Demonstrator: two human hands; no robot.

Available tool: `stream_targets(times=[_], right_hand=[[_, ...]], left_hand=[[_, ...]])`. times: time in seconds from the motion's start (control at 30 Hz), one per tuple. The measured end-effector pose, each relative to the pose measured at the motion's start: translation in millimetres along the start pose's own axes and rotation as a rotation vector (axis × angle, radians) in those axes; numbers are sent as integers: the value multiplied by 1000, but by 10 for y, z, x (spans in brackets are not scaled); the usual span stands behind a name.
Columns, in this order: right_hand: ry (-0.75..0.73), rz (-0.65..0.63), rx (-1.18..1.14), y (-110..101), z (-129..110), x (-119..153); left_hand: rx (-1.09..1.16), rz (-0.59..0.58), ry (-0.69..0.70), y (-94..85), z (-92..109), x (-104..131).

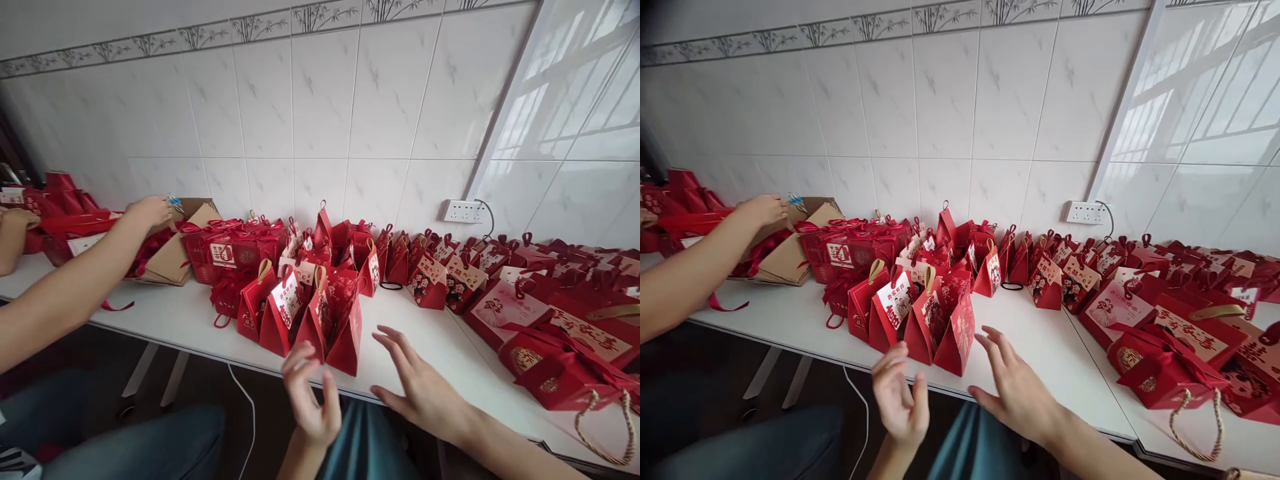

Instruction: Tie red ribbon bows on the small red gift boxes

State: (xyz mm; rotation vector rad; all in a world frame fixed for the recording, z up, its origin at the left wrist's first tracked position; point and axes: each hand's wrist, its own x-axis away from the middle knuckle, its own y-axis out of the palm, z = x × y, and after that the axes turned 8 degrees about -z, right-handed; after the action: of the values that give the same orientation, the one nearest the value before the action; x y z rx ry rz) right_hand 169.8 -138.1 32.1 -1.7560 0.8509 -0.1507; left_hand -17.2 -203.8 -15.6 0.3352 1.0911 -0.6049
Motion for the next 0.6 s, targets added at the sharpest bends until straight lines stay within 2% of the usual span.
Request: stream_targets(times=[0.07,0.1,0.2,0.3,0.47,0.6], right_hand=[[83,25,-55,224,-118,-256],[131,23,-93,308,-162,-347],[286,2,-221,462,-238,-490],[388,42,-256,578,-274,-518],[365,170,-135,821,-264,-544],[304,163,-189,862,-148,-471]], left_hand=[[-139,115,-29,-117,-218,-152],[-200,127,-51,-170,-326,-219],[-320,44,-158,-274,-606,-355],[-316,-29,-251,-259,-780,-383],[-213,-37,-305,-116,-927,-309],[-205,-23,-447,-79,-987,-293]])
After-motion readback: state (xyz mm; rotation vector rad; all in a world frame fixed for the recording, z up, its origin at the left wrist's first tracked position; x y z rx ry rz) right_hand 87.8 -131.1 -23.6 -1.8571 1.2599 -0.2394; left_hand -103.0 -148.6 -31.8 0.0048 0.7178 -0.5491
